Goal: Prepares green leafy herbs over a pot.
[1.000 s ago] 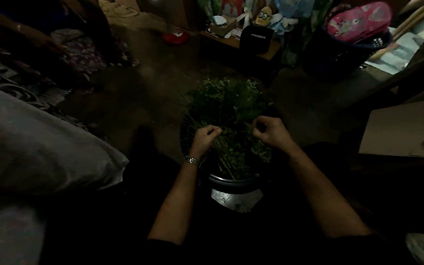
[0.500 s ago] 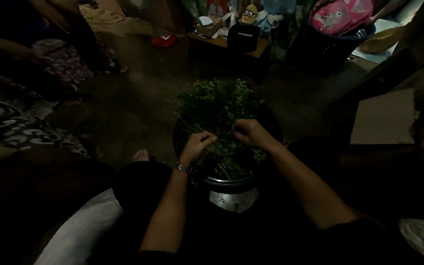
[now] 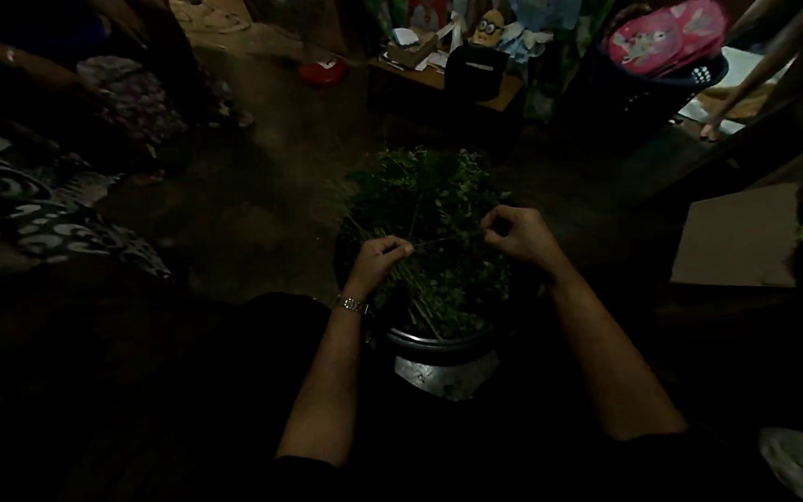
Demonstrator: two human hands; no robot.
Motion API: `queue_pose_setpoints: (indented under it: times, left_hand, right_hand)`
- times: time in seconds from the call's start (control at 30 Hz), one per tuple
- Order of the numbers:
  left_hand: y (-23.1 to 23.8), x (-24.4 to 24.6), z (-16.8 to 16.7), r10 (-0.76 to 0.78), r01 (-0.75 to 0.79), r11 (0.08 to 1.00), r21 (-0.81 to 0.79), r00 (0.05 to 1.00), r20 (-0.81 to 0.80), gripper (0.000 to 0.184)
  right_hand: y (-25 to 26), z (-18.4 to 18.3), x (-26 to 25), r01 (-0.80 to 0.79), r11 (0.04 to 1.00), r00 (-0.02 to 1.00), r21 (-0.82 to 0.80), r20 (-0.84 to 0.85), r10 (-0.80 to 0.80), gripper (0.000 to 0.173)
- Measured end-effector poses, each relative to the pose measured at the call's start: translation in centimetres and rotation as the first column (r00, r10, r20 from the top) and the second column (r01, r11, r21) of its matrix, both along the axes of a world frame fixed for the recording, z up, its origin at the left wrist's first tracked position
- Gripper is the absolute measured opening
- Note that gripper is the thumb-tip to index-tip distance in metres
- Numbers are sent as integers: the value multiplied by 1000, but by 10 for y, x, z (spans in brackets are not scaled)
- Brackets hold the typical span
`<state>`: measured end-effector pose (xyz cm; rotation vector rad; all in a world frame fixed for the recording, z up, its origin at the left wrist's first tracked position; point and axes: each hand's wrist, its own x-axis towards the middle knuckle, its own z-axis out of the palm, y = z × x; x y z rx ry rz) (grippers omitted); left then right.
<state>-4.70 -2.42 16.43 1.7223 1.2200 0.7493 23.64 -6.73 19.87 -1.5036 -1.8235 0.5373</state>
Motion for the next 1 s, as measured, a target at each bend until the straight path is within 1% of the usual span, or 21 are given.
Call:
queue_pose_setpoints:
  times: [0.07, 0.13, 0.2, 0.27, 0.33, 0.4, 0.47, 0.5, 0.57, 0.63, 0.7, 0.77, 0.87, 0.93, 0.97, 1.0]
  left_hand:
    - [7, -8, -2, 64, -64, 998, 4, 998, 20, 18]
    - [13, -22, -7, 142, -145, 989, 18, 985, 94, 17]
    - [10, -25, -7, 187, -189, 982, 2, 971, 149, 16]
    - [5, -18, -7, 200, -198, 980, -30, 967, 161, 16]
    - [0, -9, -6, 179, -174, 983, -56, 976, 123, 18]
    - [-3, -4, -8, 139, -134, 989, -57, 987, 80, 20]
    - [-4, 1, -10, 127, -123, 991, -56, 989, 72, 20]
    - [-6, 2, -8, 115, -111, 992, -63, 991, 70, 20]
    - [-8, 2, -8, 114, -108, 991, -76, 991, 72, 19]
    - [-10, 1, -6, 146, -138, 985, -103, 987, 71, 19]
    - [-4, -2, -7, 204, -189, 974, -127, 972, 117, 18]
    - [3, -6, -11, 292, -261, 949, -175, 938, 188, 17]
    - [12, -8, -12, 466, -373, 877, -304, 813, 348, 16]
    - [17, -7, -15, 511, -372, 852, -368, 739, 439, 15]
    - [17, -4, -15, 523, -367, 846, -386, 710, 471, 15]
    - [18, -1, -16, 533, -365, 841, -400, 688, 492, 15]
  right_hand:
    - [0, 5, 14, 56, 998, 998, 18, 4, -56, 14]
    - [-2, 13, 36, 137, 989, 990, 45, -44, -135, 17]
    - [0, 10, 44, 172, 979, 984, 112, -59, -167, 17]
    - [5, -1, 32, 88, 989, 996, 115, 16, -91, 24]
    - [8, -12, 9, -15, 998, 996, 68, 90, 9, 30]
    - [9, -24, -14, -117, 991, 987, 66, 117, 109, 36]
    - [13, -33, -32, -202, 978, 974, 41, 112, 197, 41]
    - [13, -37, -39, -229, 973, 969, 18, 101, 226, 40]
    - [11, -40, -50, -235, 972, 971, 7, 45, 235, 27]
    - [8, -37, -53, -197, 980, 980, 15, -18, 197, 18]
    - [7, -32, -46, -145, 989, 988, 13, -58, 145, 15]
    - [5, -19, -32, -56, 998, 996, -41, -68, 53, 16]
    - [7, -12, -6, 138, 988, 983, -74, -114, -146, 18]
    - [11, -13, 6, 220, 973, 960, -67, -164, -228, 20]
    - [14, -15, 8, 245, 966, 954, -79, -160, -255, 21]
    - [17, -17, 8, 259, 959, 955, -113, -121, -272, 21]
